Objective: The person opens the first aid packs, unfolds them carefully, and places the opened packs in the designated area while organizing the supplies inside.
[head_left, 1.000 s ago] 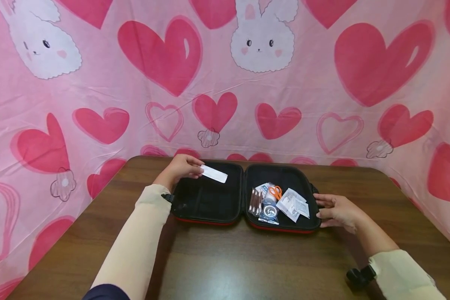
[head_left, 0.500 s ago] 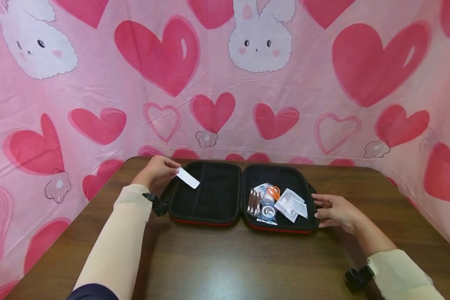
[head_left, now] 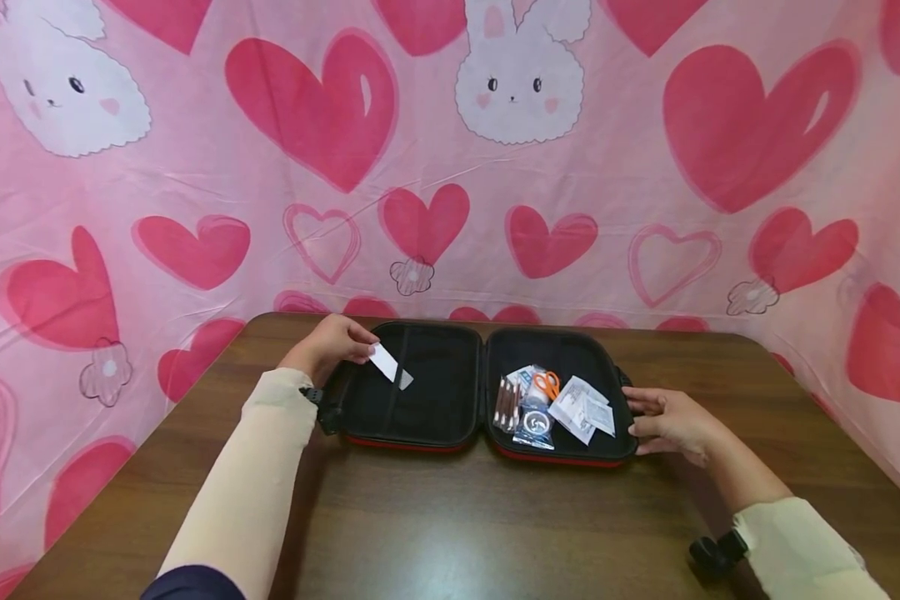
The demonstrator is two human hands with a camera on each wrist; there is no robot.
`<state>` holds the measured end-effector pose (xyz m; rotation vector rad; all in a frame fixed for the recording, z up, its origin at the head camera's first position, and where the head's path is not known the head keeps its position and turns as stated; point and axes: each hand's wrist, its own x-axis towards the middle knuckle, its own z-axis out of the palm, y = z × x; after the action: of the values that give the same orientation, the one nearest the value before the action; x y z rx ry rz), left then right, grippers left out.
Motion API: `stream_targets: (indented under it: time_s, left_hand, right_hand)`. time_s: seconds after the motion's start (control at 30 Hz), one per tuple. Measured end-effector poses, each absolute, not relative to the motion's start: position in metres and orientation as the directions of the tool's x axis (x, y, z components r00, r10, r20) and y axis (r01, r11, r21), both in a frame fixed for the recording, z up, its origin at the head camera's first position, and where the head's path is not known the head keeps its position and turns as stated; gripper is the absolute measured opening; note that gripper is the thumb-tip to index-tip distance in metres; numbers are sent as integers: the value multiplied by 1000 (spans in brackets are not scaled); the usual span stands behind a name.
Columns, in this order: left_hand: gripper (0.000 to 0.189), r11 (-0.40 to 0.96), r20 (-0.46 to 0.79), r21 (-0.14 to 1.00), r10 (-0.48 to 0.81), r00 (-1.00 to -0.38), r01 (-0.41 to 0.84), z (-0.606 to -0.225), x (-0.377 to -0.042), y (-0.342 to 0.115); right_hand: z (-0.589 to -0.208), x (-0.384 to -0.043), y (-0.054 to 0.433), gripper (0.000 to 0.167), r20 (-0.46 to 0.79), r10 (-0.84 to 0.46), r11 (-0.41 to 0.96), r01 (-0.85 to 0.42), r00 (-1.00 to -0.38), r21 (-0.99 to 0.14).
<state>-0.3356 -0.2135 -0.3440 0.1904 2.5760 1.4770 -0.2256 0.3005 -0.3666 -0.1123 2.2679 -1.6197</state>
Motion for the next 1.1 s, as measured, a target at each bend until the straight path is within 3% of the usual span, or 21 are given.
stream_targets:
  time_s: [0.73,1.1]
  left_hand:
    - [21,521,-175,853,335,-926,28,-358,-347,-185]
    - [23,560,-290,827,341,-895,-54,-355,-342,-178]
  right_hand:
    - [-364,-224,299,73,-244,-252,366,141,-936,-920]
    - [-366,-225,300,73,-242,-264,360,137,-934,-923]
